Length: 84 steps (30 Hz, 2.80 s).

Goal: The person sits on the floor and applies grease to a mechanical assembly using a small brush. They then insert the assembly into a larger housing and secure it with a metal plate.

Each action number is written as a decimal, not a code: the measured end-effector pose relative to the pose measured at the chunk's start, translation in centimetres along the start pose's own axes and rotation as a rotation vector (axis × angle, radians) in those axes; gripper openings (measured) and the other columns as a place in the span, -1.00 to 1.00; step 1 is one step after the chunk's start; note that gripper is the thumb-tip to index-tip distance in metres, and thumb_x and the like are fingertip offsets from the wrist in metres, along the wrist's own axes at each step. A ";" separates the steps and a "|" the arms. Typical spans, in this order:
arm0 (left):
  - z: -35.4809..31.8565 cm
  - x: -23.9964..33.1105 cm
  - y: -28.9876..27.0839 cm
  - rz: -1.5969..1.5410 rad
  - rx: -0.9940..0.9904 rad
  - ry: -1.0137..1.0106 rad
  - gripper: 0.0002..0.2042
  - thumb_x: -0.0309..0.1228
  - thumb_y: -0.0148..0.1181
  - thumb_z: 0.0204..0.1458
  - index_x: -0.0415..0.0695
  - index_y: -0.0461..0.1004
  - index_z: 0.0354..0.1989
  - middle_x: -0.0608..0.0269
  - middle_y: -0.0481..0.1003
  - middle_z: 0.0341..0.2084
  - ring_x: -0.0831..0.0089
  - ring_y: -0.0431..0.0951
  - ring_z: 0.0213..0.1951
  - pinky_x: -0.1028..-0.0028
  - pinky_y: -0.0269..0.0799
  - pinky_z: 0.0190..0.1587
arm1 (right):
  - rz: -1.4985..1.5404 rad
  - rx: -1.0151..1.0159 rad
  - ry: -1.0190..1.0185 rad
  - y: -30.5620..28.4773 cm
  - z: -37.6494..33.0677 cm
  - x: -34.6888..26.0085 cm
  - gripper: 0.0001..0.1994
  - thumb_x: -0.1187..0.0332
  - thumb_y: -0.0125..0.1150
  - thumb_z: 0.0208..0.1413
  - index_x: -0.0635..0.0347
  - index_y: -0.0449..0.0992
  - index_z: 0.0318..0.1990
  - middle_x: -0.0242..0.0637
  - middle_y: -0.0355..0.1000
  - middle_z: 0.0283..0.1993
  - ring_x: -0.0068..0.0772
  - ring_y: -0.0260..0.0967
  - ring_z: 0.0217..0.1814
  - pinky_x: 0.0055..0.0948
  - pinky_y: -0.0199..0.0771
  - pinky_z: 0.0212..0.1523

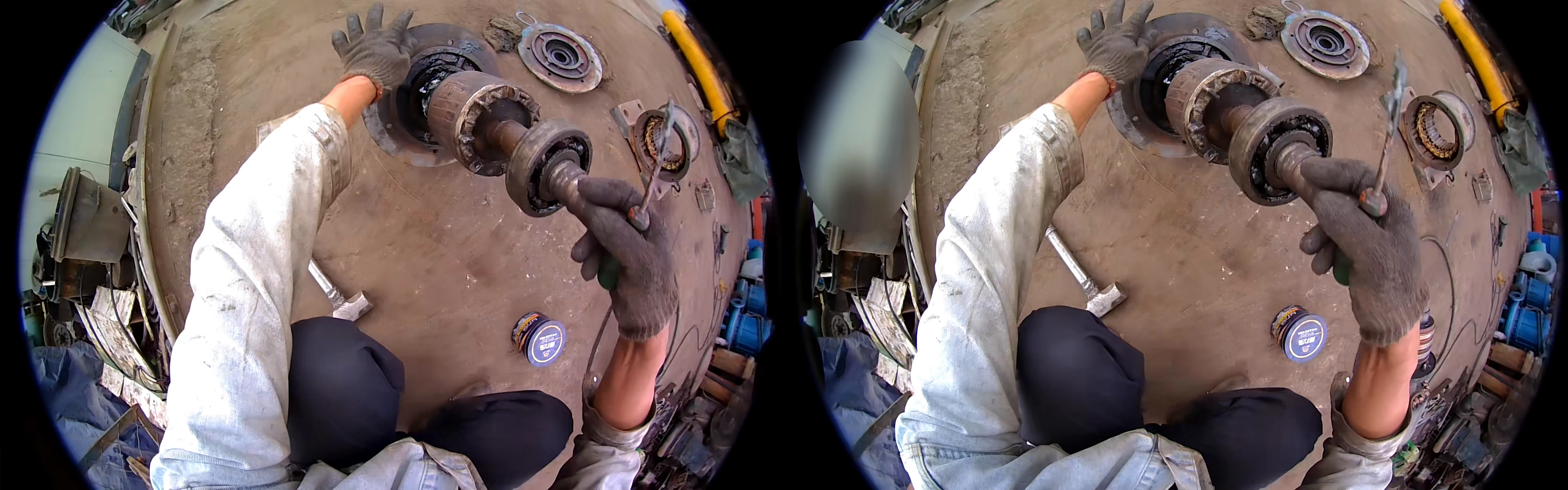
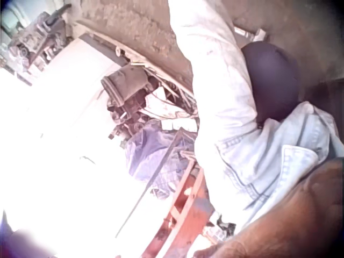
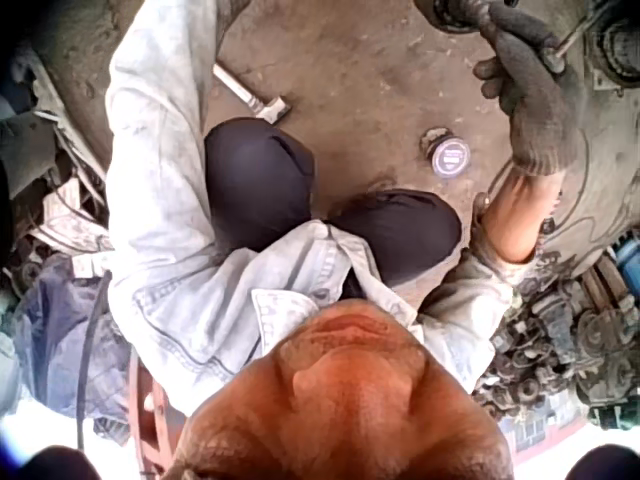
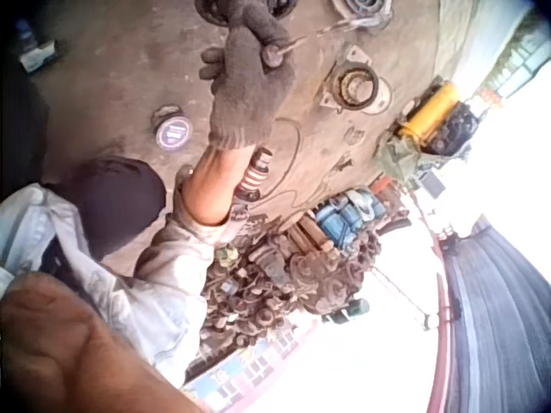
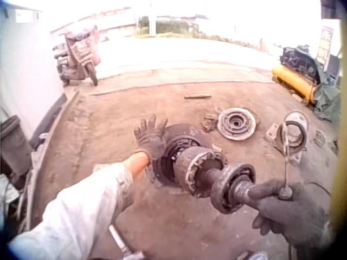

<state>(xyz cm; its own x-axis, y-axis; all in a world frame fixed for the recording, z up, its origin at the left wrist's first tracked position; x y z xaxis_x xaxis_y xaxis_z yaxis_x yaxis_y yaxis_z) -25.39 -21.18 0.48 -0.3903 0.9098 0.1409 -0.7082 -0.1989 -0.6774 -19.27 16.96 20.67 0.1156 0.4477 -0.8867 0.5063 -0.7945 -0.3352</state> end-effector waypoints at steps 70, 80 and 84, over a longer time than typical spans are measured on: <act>-32.7 -14.2 -15.4 -0.520 -1.143 0.101 -0.39 -0.03 0.34 0.02 -0.20 0.56 0.17 -0.13 0.35 0.35 -0.05 0.27 0.42 -0.06 0.00 0.50 | -0.761 -0.240 -0.526 18.6 33.4 9.4 -0.60 0.18 0.31 0.22 0.20 0.61 0.14 0.01 0.52 0.19 0.00 0.53 0.17 -0.21 0.45 0.21; -32.9 -14.2 -14.3 -0.512 -1.168 0.099 -0.34 0.02 0.36 0.00 -0.14 0.53 0.22 -0.07 0.33 0.38 -0.03 0.25 0.44 -0.07 -0.04 0.52 | -0.786 -0.204 -0.654 17.2 34.9 9.9 -0.59 0.16 0.25 0.22 0.11 0.62 0.16 0.07 0.51 0.22 0.07 0.47 0.26 -0.14 0.44 0.25; -32.7 -13.9 -14.0 -0.503 -1.190 0.095 -0.35 0.02 0.36 0.01 -0.13 0.53 0.22 -0.07 0.32 0.39 -0.03 0.24 0.45 -0.07 -0.05 0.52 | -0.773 -0.204 -0.608 17.8 35.2 10.1 -0.58 0.12 0.25 0.22 0.09 0.62 0.17 0.07 0.57 0.14 0.08 0.51 0.22 -0.13 0.47 0.21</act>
<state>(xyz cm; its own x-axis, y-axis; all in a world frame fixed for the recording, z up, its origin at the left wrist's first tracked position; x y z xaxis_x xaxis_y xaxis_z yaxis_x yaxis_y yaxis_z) 9.15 -19.17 -15.60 -0.1579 0.8215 0.5479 0.2103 0.5701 -0.7942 -39.14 -7.09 -5.46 -0.7341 0.4802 -0.4801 0.4015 -0.2633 -0.8772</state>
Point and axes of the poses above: each hand's wrist, its own z-axis towards the middle knuckle, its own y-axis out of the palm, x = y × z, the point moved 2 cm from there along z, towards the middle knuckle
